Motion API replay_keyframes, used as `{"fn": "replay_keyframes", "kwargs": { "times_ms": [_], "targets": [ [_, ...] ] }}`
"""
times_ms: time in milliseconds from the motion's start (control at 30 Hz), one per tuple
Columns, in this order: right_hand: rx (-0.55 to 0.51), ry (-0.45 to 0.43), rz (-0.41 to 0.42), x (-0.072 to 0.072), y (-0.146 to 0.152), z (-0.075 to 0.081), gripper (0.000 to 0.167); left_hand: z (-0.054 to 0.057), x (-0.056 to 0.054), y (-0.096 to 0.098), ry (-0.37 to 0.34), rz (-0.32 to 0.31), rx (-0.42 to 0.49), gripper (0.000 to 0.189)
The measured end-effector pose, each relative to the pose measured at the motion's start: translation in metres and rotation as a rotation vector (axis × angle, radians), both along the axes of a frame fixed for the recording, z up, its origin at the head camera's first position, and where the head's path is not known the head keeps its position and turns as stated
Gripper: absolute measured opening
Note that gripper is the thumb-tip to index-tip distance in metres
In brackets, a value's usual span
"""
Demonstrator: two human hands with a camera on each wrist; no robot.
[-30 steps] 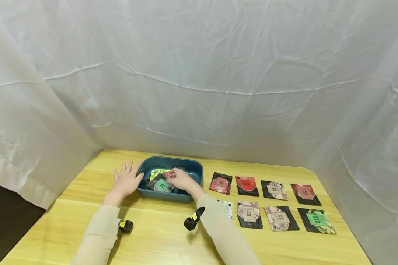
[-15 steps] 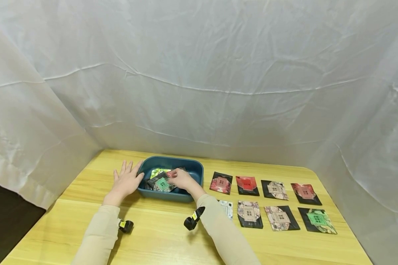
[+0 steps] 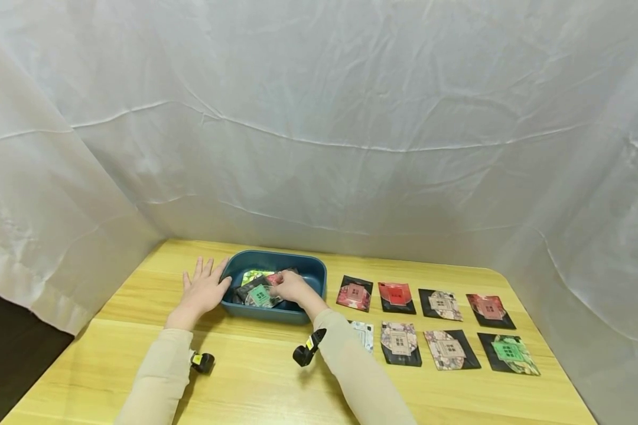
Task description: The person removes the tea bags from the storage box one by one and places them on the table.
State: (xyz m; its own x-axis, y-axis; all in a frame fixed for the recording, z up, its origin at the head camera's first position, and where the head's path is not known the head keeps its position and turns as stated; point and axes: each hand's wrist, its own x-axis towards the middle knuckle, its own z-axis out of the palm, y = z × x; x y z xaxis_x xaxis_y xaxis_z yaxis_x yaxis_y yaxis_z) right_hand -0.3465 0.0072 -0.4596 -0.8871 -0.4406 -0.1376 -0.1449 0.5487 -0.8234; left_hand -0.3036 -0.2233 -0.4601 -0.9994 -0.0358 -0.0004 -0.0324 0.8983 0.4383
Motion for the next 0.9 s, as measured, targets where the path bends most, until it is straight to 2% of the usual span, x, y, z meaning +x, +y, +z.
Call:
{"fn": "replay_keyframes", "kwargs": {
  "times_ms": [300,533,900],
  "targets": [
    [-0.008,-0.039,0.000,0.000,-0.001,-0.003,0.050,-0.002,0.000,0.000,0.004,-0.003,-0.001,0.060],
    [-0.049,-0.047,0.000,0.000,-0.005,0.001,0.046,-0.002,0.000,0.000,0.002,0.004,-0.001,0.060],
    [-0.200,-0.275,-0.053,-0.008,-0.011,0.005,0.049,-0.001,0.000,0.000,-0.003,0.009,0.002,0.060]
  ]
}}
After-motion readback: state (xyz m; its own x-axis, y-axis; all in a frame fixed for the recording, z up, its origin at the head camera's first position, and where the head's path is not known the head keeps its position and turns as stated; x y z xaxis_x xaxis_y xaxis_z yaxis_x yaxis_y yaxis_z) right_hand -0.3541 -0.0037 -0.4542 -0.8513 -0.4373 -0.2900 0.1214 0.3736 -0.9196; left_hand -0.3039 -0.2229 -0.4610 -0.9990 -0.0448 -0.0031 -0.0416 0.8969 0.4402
